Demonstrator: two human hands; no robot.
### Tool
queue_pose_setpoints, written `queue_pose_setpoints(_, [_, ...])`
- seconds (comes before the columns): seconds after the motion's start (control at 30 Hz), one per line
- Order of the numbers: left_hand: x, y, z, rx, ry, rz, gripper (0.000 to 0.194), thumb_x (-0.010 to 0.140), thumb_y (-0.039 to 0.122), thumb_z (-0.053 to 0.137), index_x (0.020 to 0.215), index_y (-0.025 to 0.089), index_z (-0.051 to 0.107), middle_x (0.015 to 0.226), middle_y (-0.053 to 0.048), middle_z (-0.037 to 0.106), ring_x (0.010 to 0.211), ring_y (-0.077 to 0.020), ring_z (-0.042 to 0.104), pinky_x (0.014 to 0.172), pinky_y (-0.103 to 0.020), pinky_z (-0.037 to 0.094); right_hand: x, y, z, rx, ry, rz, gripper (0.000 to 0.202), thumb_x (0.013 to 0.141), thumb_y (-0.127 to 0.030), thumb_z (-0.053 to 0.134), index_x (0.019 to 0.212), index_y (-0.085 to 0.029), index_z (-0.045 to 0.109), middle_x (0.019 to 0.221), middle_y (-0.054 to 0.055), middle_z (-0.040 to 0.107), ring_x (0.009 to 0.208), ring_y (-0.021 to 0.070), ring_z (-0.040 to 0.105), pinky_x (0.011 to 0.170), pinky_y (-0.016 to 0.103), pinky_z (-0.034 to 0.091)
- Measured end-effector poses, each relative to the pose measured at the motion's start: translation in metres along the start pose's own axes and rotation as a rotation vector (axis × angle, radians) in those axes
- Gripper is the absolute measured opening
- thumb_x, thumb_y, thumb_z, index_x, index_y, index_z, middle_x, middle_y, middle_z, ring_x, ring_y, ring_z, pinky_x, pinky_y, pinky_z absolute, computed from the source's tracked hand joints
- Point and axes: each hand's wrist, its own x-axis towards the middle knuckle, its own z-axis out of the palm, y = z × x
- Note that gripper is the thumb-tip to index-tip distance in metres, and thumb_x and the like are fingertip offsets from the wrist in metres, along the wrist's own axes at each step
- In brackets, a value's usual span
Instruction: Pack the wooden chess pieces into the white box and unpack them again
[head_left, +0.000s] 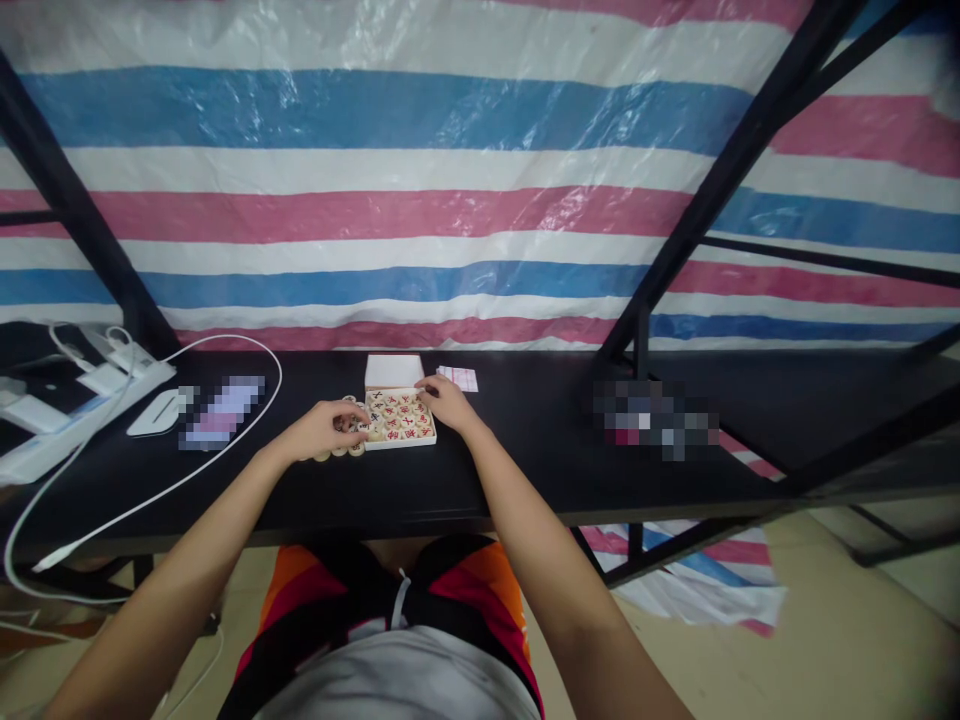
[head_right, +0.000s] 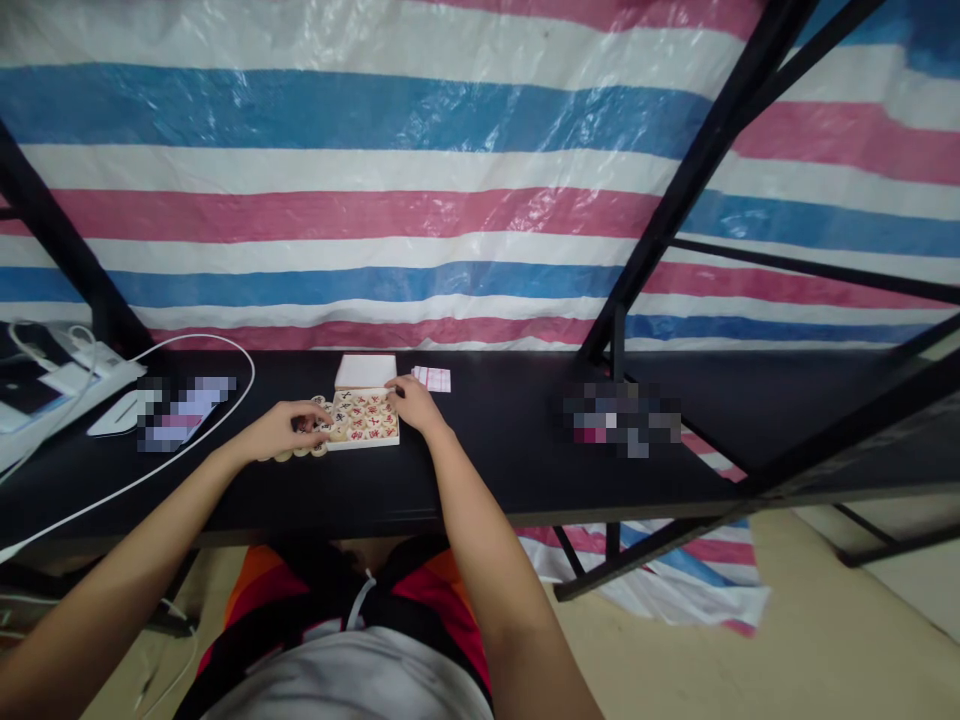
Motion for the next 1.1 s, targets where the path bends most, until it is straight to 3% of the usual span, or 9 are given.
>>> queue_pose_setpoints(0.17, [-0.001, 0.003, 0.0, -0.016, 0.126, 0.064, 0.029, 0.076, 0.043, 0.059, 0.09, 0.019, 0.067, 0.08, -0.002, 0.06, 0.063, -0.0101, 0.049, 0.062, -0.024, 0.042, 0.0, -0.001, 0.0, -0.003, 0.002, 0.012, 0.021, 0.076, -0.014, 0.053, 0.092, -0.017, 0.065, 0.089, 0.003, 0.055, 0.083, 0.0137, 0.053, 0.083, 0.029, 0.042])
queue_pose_setpoints(0.37, [-0.001, 0.006, 0.003, 0.019, 0.041, 0.067, 0.033, 0.077, 0.046, 0.057, 0.091, 0.018, 0.067, 0.083, -0.003, 0.062, 0.063, -0.0108, 0.05, 0.063, -0.025, 0.043, 0.0, -0.002, -0.001, -0.007, -0.004, 0.004, 0.021, 0.076, -0.015, 0.052, 0.092, -0.017, 0.065, 0.086, 0.003, 0.054, 0.082, 0.0137, 0.053, 0.083, 0.029, 0.042])
queue_pose_setpoints(0.5, [0.003, 0.01, -0.002, 0.032, 0.096, 0.012, 0.036, 0.078, 0.049, 0.054, 0.094, 0.018, 0.066, 0.084, -0.003, 0.064, 0.067, -0.0124, 0.053, 0.067, -0.026, 0.044, 0.0, -0.001, 0.0, -0.002, 0.001, 0.001, 0.021, 0.076, -0.015, 0.052, 0.092, -0.017, 0.065, 0.087, 0.003, 0.054, 0.082, 0.0135, 0.053, 0.083, 0.028, 0.042])
queue_pose_setpoints(0.6, [0.016, 0.014, -0.005, 0.082, 0.085, 0.028, 0.037, 0.079, 0.048, 0.052, 0.097, 0.019, 0.066, 0.091, -0.004, 0.066, 0.075, -0.0151, 0.056, 0.072, -0.026, 0.044, 0.0, 0.0, 0.0, 0.007, 0.001, -0.01, 0.02, 0.077, -0.015, 0.052, 0.092, -0.018, 0.065, 0.089, 0.003, 0.055, 0.083, 0.0134, 0.053, 0.083, 0.028, 0.042])
queue_pose_setpoints(0.73, [0.046, 0.02, -0.002, 0.259, -0.046, 0.173, 0.034, 0.083, 0.041, 0.05, 0.104, 0.02, 0.065, 0.096, -0.006, 0.065, 0.083, -0.0178, 0.059, 0.075, -0.027, 0.042, 0.001, -0.001, 0.0, -0.01, 0.005, -0.011, 0.02, 0.076, -0.015, 0.054, 0.092, -0.018, 0.066, 0.087, 0.003, 0.055, 0.082, 0.0132, 0.053, 0.083, 0.028, 0.042])
queue_pose_setpoints(0.87, [0.071, 0.021, 0.007, 0.46, -0.147, 0.221, 0.029, 0.083, 0.033, 0.048, 0.103, 0.021, 0.065, 0.095, -0.005, 0.065, 0.08, -0.0178, 0.06, 0.071, -0.026, 0.04, 0.001, -0.001, -0.001, -0.017, -0.005, -0.017, 0.021, 0.077, -0.015, 0.053, 0.093, -0.017, 0.066, 0.088, 0.003, 0.055, 0.082, 0.0134, 0.053, 0.084, 0.028, 0.042])
queue_pose_setpoints(1.1, [0.075, 0.01, 0.009, 0.626, -0.094, 0.24, 0.025, 0.083, 0.028, 0.047, 0.099, 0.019, 0.064, 0.088, -0.007, 0.065, 0.086, -0.0215, 0.059, 0.071, -0.029, 0.038, 0.001, -0.001, 0.0, -0.011, -0.003, -0.005, 0.021, 0.076, -0.014, 0.054, 0.092, -0.018, 0.066, 0.09, 0.003, 0.055, 0.084, 0.0137, 0.053, 0.083, 0.029, 0.042])
